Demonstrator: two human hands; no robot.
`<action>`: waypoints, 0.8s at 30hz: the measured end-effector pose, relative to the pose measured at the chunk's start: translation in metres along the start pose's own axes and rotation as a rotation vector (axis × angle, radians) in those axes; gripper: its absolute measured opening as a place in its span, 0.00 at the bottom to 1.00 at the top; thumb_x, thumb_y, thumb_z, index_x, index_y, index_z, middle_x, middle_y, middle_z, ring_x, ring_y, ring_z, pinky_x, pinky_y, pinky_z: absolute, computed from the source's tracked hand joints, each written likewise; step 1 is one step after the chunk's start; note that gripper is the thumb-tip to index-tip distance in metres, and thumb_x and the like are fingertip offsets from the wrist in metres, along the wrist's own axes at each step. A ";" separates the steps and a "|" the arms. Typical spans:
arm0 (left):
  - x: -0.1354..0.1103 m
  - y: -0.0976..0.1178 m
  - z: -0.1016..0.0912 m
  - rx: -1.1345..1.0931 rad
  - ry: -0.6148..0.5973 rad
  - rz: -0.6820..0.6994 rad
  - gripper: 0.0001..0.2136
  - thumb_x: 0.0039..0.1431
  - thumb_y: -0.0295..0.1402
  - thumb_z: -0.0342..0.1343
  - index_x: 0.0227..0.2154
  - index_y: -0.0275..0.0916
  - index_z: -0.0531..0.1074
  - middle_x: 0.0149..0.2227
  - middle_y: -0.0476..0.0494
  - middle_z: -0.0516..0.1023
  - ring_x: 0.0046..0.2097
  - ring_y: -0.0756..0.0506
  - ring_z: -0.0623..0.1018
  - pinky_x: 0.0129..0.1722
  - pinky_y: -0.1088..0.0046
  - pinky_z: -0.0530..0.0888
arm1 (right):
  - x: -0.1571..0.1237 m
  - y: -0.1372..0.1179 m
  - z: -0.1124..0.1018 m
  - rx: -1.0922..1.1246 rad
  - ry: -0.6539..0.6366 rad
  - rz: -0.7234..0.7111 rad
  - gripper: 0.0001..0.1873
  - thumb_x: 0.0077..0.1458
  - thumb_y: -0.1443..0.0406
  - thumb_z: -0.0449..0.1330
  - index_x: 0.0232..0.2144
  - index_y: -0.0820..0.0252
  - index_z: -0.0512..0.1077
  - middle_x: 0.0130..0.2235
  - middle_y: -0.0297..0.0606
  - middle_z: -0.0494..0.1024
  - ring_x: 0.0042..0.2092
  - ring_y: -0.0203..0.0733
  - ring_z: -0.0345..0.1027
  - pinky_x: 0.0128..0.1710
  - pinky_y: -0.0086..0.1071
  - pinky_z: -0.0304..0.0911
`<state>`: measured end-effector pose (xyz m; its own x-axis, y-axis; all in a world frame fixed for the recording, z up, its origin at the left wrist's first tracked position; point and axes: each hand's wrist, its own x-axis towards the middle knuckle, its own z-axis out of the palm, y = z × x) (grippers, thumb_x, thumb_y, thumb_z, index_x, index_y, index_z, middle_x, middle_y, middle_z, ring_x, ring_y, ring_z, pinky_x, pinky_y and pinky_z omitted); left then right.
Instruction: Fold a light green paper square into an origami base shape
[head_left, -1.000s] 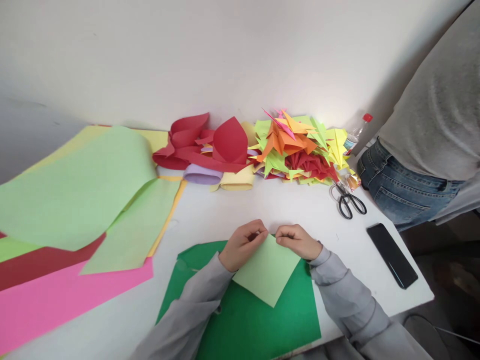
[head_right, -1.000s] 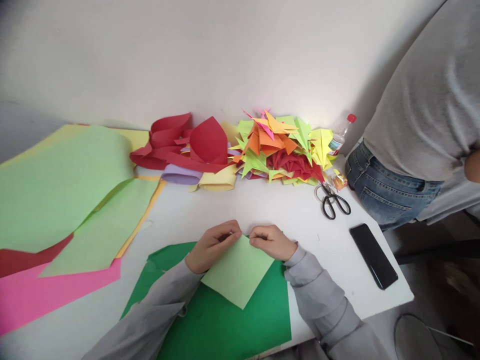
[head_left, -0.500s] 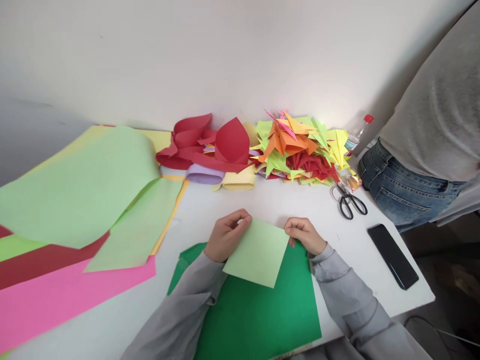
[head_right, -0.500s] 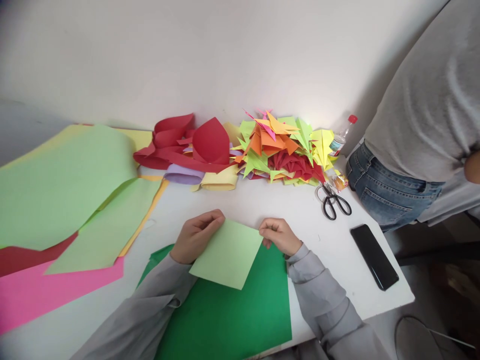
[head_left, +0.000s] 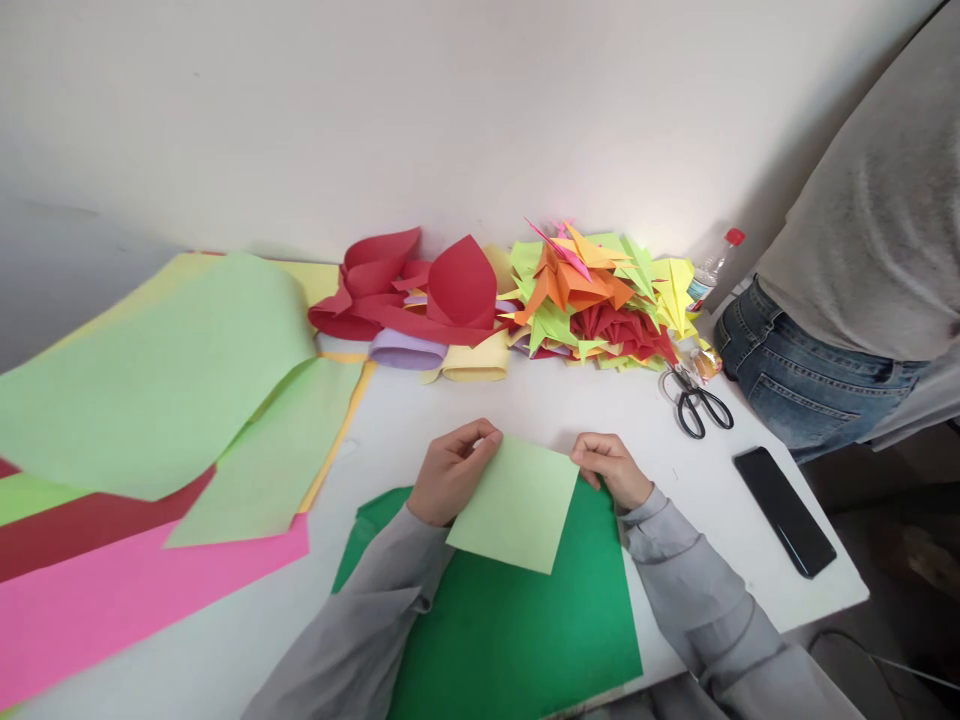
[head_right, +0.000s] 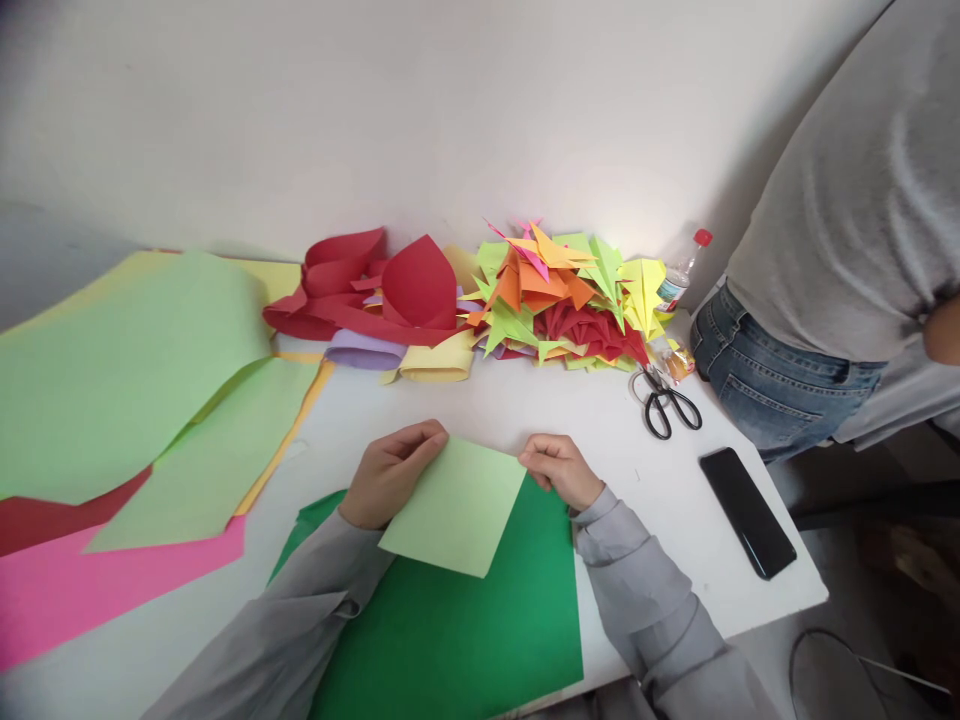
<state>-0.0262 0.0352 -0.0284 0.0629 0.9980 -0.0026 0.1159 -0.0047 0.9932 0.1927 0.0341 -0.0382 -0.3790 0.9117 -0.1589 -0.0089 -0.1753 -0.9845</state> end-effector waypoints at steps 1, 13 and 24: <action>0.000 -0.001 0.000 -0.005 -0.003 -0.004 0.13 0.50 0.42 0.53 0.20 0.37 0.65 0.22 0.52 0.62 0.24 0.52 0.61 0.22 0.77 0.61 | 0.000 0.000 0.000 0.004 -0.006 0.011 0.18 0.47 0.54 0.61 0.18 0.60 0.63 0.11 0.23 0.59 0.15 0.28 0.46 0.18 0.27 0.40; -0.005 -0.001 0.011 -0.011 -0.327 0.010 0.17 0.54 0.45 0.52 0.20 0.36 0.66 0.22 0.52 0.62 0.25 0.51 0.63 0.26 0.76 0.63 | -0.002 -0.004 0.008 -0.269 -0.203 -0.036 0.29 0.51 0.43 0.55 0.16 0.59 0.55 0.16 0.23 0.51 0.20 0.28 0.43 0.20 0.27 0.40; -0.012 -0.007 0.028 0.047 -0.494 0.005 0.19 0.55 0.48 0.50 0.19 0.38 0.61 0.20 0.54 0.56 0.25 0.52 0.58 0.23 0.77 0.58 | -0.003 -0.001 0.014 -0.281 -0.326 -0.057 0.28 0.51 0.44 0.56 0.18 0.60 0.57 0.20 0.24 0.51 0.23 0.29 0.43 0.23 0.27 0.42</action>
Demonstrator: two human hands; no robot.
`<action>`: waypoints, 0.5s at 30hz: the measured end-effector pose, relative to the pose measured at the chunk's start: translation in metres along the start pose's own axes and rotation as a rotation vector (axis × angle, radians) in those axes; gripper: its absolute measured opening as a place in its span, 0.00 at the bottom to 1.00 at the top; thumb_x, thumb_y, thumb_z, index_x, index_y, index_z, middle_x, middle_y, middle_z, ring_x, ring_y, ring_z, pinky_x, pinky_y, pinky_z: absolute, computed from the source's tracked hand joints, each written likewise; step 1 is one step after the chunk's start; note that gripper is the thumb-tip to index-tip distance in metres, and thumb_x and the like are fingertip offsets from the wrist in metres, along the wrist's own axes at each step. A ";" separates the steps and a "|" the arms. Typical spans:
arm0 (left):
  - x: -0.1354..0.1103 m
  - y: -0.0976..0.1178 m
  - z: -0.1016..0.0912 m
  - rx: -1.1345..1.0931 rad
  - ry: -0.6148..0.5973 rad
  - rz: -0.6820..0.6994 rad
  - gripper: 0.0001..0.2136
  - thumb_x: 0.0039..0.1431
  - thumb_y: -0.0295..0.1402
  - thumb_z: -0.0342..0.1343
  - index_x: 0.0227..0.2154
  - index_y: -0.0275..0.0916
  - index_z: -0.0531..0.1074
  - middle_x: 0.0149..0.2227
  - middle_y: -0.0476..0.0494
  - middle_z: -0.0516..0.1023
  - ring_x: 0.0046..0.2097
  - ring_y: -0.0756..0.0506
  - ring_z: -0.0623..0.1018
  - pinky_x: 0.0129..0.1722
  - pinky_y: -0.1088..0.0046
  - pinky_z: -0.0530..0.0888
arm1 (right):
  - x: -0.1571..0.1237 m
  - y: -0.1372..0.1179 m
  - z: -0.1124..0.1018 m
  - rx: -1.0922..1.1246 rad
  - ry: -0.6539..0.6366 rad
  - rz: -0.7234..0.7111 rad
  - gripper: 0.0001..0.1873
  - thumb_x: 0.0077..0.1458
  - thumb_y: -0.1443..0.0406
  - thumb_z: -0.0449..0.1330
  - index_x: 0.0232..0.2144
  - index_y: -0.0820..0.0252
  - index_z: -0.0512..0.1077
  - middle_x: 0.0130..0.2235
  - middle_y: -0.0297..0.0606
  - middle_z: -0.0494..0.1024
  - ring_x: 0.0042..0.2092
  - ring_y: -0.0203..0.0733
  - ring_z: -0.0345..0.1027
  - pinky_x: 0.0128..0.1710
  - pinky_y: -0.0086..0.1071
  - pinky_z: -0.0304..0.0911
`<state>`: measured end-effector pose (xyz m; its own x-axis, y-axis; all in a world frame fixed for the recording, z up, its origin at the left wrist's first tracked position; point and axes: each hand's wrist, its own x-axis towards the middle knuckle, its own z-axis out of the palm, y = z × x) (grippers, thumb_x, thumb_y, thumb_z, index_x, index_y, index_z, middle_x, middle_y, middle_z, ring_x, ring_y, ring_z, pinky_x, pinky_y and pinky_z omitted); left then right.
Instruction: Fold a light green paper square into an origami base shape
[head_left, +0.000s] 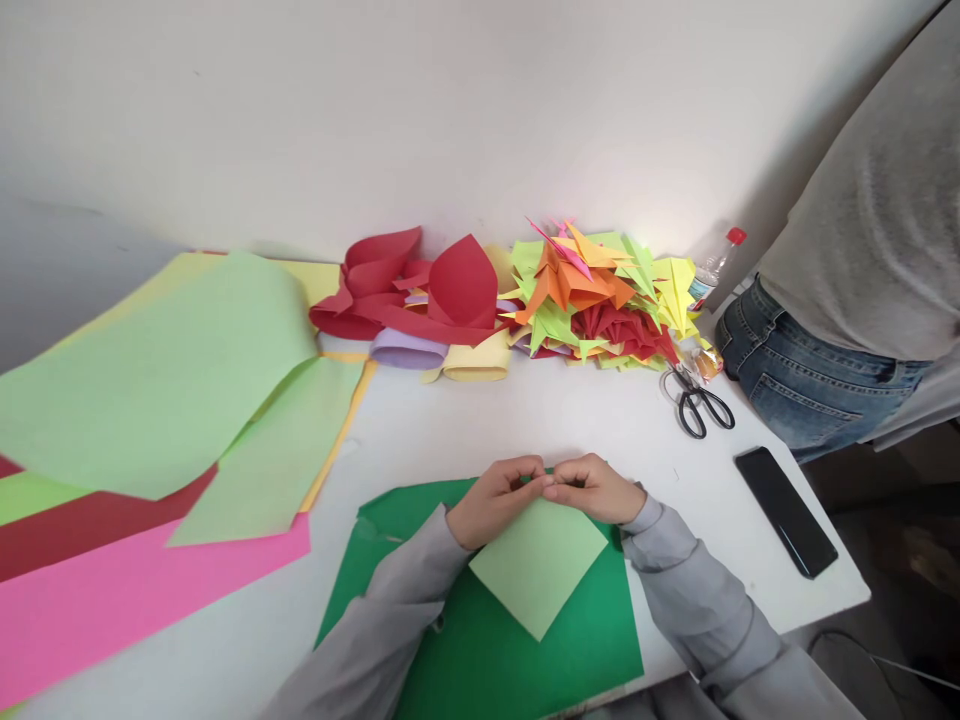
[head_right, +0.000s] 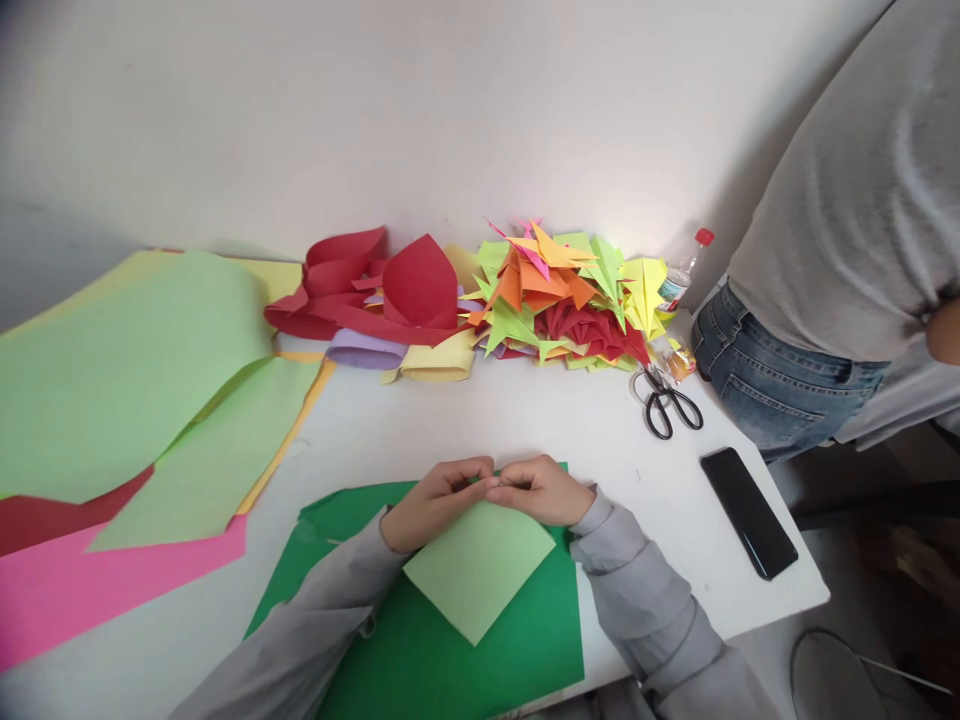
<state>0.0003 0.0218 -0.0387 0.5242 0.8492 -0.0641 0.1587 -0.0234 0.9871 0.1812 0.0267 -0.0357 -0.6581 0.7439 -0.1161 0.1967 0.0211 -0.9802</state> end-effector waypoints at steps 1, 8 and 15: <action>0.000 0.000 0.000 0.005 0.002 0.001 0.19 0.55 0.48 0.49 0.19 0.38 0.60 0.20 0.54 0.55 0.25 0.52 0.58 0.23 0.77 0.58 | 0.000 0.000 0.000 0.019 0.013 -0.002 0.28 0.51 0.44 0.56 0.17 0.60 0.56 0.20 0.24 0.50 0.23 0.28 0.42 0.23 0.27 0.41; 0.001 -0.002 0.001 0.039 0.013 0.041 0.18 0.57 0.47 0.46 0.19 0.39 0.58 0.23 0.53 0.56 0.27 0.50 0.59 0.27 0.75 0.60 | 0.000 0.001 0.000 0.123 0.082 0.080 0.28 0.50 0.44 0.56 0.18 0.59 0.57 0.19 0.25 0.51 0.23 0.29 0.44 0.23 0.28 0.42; 0.001 -0.005 0.003 0.052 0.004 0.074 0.16 0.57 0.42 0.46 0.19 0.38 0.60 0.23 0.53 0.58 0.28 0.50 0.61 0.29 0.74 0.61 | 0.001 0.001 -0.001 0.036 0.065 0.064 0.25 0.51 0.46 0.56 0.17 0.59 0.58 0.19 0.25 0.53 0.23 0.30 0.45 0.23 0.27 0.43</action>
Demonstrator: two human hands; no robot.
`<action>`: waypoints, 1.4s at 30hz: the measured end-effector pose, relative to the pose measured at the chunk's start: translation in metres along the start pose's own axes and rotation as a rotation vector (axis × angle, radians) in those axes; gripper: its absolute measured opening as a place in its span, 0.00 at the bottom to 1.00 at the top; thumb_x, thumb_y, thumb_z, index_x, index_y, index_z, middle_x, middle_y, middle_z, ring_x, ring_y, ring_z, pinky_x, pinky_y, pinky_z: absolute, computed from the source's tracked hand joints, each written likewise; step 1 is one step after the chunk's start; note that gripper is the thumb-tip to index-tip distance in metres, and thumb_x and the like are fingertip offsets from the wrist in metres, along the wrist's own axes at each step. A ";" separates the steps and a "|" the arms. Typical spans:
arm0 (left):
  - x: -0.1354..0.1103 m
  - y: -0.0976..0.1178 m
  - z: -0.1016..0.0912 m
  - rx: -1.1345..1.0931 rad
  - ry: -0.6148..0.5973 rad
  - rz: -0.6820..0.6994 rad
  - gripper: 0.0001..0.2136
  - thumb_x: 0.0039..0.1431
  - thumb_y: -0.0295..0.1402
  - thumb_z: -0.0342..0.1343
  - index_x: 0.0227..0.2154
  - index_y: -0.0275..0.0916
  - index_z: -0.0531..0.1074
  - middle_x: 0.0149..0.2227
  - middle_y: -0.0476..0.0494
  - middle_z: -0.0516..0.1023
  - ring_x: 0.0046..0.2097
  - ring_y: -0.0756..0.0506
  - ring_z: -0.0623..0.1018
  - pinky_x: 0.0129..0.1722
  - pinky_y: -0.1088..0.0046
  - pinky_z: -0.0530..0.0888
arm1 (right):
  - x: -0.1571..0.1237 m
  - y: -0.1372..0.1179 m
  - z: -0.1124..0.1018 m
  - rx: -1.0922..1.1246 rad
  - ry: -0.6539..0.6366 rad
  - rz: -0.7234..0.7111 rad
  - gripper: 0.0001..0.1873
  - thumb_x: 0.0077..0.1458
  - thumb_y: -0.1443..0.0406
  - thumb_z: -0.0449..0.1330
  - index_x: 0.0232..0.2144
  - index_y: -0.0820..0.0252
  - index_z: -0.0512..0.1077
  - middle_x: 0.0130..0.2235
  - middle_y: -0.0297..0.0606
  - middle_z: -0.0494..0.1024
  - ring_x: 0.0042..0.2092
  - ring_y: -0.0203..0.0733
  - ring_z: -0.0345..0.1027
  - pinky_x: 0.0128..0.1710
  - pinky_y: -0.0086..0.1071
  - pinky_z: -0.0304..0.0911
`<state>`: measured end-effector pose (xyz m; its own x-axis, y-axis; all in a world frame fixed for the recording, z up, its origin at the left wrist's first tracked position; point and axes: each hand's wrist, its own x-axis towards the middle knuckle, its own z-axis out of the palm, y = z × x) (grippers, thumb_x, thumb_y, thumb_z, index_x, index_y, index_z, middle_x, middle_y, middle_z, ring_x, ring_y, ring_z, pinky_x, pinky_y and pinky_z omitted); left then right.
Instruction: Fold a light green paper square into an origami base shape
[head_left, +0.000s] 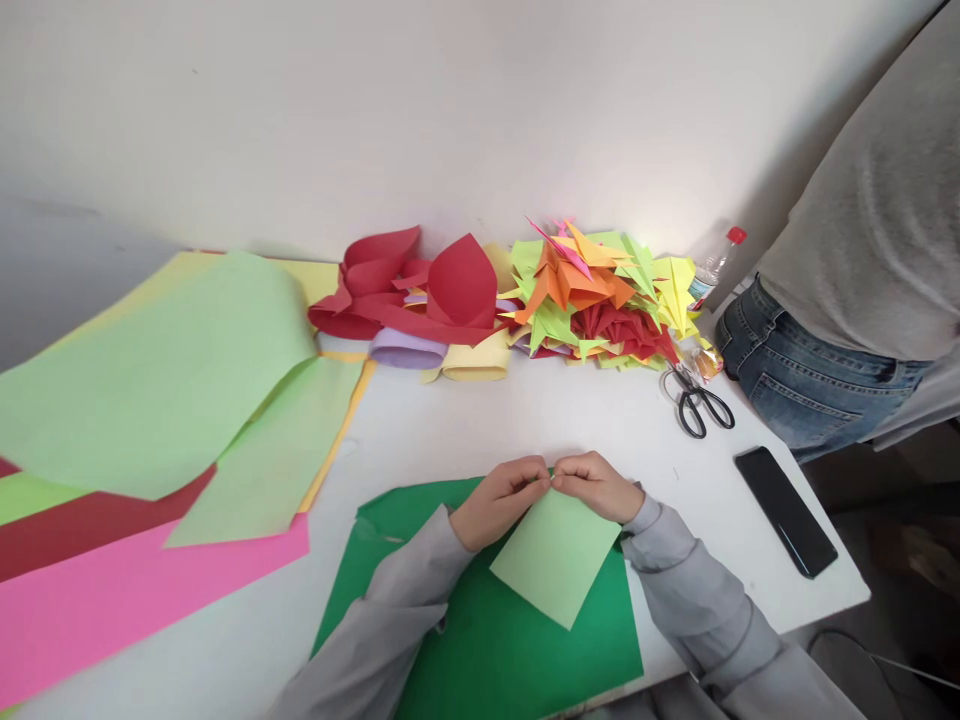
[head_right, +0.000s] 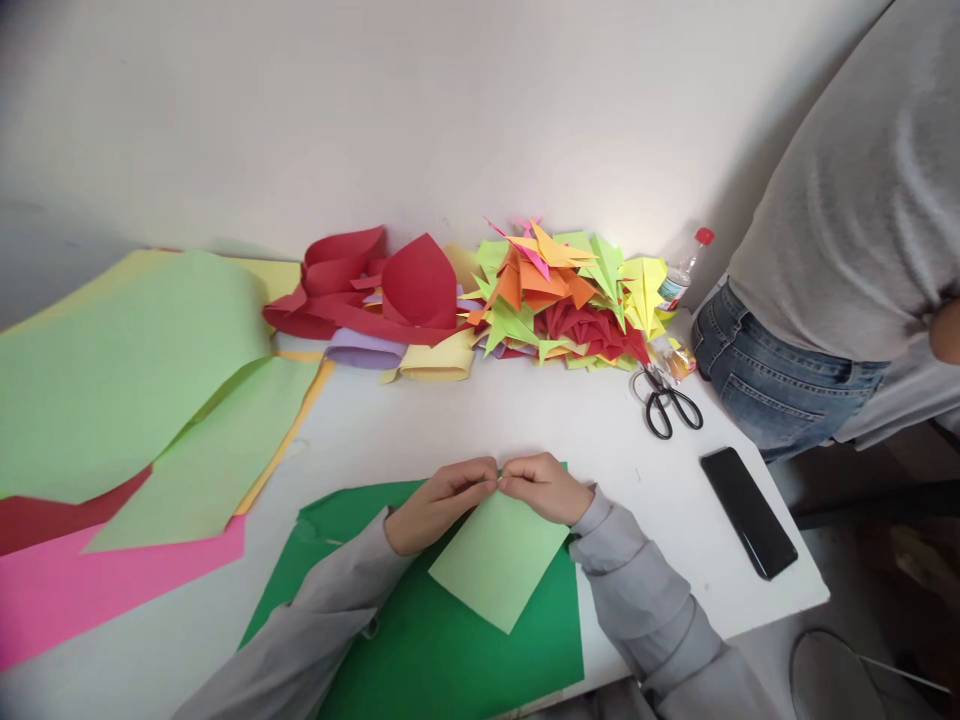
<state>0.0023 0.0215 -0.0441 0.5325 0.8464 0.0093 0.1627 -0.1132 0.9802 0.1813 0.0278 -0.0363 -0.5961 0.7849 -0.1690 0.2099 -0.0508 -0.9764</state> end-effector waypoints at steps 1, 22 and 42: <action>0.000 0.000 0.000 -0.001 0.000 0.001 0.15 0.57 0.41 0.46 0.19 0.38 0.60 0.23 0.53 0.58 0.28 0.50 0.61 0.29 0.73 0.61 | 0.000 0.000 0.000 -0.008 0.007 0.000 0.25 0.51 0.47 0.56 0.17 0.59 0.58 0.19 0.25 0.53 0.23 0.30 0.45 0.23 0.28 0.43; -0.004 -0.005 -0.017 -0.236 0.023 -0.105 0.11 0.53 0.38 0.50 0.19 0.38 0.63 0.15 0.56 0.62 0.16 0.52 0.66 0.20 0.75 0.65 | 0.002 0.003 -0.031 0.288 0.641 0.016 0.12 0.43 0.58 0.56 0.17 0.59 0.61 0.16 0.25 0.55 0.20 0.30 0.46 0.20 0.27 0.43; -0.004 -0.005 -0.021 -0.193 0.436 -0.036 0.17 0.54 0.39 0.56 0.15 0.38 0.63 0.13 0.55 0.62 0.16 0.53 0.64 0.19 0.76 0.62 | 0.003 0.012 -0.020 0.211 0.463 -0.012 0.21 0.46 0.49 0.63 0.23 0.61 0.67 0.19 0.27 0.62 0.22 0.30 0.51 0.21 0.25 0.47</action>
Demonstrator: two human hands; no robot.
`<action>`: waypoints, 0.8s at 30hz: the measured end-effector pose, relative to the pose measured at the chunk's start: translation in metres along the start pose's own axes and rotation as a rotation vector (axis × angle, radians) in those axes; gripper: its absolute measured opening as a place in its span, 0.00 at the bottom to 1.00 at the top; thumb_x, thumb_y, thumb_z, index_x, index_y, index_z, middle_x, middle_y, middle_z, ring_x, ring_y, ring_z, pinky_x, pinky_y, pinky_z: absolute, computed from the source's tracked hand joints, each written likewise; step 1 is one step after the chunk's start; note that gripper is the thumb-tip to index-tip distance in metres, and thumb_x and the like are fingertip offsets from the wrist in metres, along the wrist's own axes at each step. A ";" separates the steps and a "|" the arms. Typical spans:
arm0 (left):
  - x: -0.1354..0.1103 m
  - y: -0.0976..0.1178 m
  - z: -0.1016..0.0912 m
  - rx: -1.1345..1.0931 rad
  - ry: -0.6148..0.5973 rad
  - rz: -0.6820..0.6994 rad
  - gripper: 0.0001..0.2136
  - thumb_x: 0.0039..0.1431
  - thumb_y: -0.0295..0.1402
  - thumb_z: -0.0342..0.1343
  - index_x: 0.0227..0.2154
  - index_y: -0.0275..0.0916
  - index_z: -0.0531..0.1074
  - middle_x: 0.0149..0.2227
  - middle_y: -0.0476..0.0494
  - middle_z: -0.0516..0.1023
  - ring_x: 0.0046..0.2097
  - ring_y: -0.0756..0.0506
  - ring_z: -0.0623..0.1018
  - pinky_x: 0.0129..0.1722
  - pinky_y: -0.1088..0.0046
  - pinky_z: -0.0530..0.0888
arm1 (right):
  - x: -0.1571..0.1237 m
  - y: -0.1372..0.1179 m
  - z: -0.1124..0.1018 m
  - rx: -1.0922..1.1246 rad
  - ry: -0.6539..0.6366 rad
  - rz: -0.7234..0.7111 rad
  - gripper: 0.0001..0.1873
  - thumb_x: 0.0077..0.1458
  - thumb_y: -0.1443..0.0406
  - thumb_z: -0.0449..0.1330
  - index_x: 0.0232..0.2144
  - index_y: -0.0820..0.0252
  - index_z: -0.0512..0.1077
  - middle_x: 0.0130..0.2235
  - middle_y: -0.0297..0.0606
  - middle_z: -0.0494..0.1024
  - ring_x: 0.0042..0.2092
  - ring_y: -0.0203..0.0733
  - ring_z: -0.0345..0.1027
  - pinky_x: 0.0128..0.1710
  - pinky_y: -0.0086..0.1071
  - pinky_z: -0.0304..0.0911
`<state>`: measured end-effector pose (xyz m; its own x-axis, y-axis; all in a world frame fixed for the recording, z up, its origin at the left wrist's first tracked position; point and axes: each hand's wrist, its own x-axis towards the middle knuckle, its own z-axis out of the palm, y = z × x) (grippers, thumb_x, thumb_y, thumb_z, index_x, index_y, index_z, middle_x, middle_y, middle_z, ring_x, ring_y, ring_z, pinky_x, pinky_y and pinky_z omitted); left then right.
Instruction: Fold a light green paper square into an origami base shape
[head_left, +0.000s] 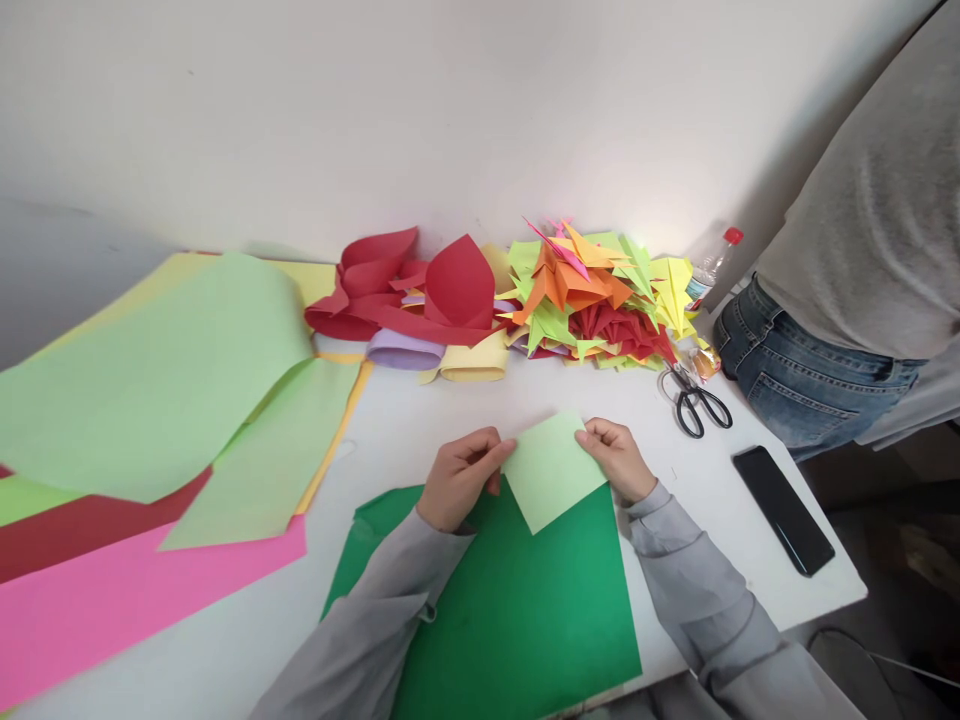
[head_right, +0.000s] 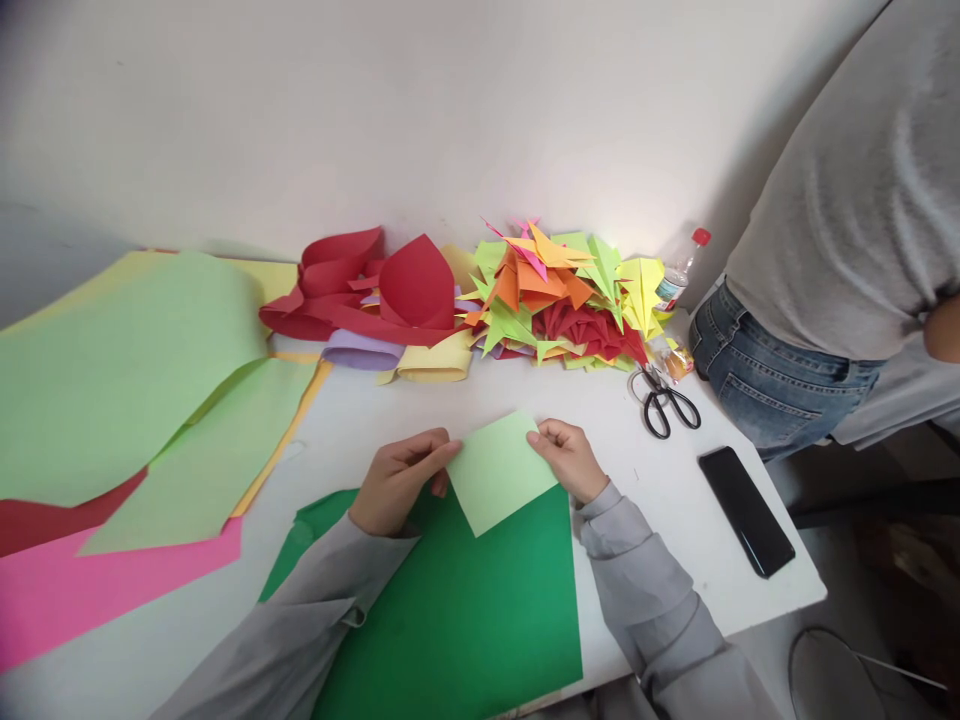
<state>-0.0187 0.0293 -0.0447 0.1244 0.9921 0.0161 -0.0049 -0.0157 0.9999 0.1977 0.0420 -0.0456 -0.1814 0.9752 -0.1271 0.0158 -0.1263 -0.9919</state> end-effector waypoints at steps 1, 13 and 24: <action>0.000 0.000 -0.001 0.003 0.024 0.008 0.18 0.54 0.39 0.56 0.14 0.39 0.61 0.13 0.55 0.61 0.16 0.53 0.64 0.19 0.76 0.62 | 0.000 0.001 0.001 -0.008 0.003 -0.007 0.21 0.46 0.49 0.63 0.23 0.61 0.67 0.20 0.27 0.63 0.22 0.30 0.52 0.21 0.25 0.47; 0.000 -0.002 0.008 -0.100 -0.107 -0.105 0.16 0.51 0.44 0.59 0.19 0.38 0.68 0.16 0.52 0.70 0.16 0.51 0.70 0.17 0.75 0.66 | -0.004 -0.003 0.005 0.041 0.095 -0.059 0.20 0.47 0.49 0.63 0.23 0.61 0.69 0.19 0.27 0.63 0.21 0.30 0.52 0.21 0.26 0.49; -0.009 0.000 0.022 -0.121 -0.272 -0.237 0.15 0.48 0.44 0.61 0.24 0.35 0.71 0.11 0.52 0.70 0.12 0.50 0.69 0.12 0.77 0.66 | -0.004 0.000 0.014 0.121 -0.019 -0.042 0.21 0.47 0.49 0.63 0.32 0.60 0.70 0.22 0.29 0.71 0.22 0.32 0.61 0.22 0.26 0.58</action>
<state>0.0024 0.0173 -0.0449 0.3951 0.8968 -0.1993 -0.0595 0.2414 0.9686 0.1844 0.0352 -0.0450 -0.1985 0.9764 -0.0846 -0.1106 -0.1081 -0.9880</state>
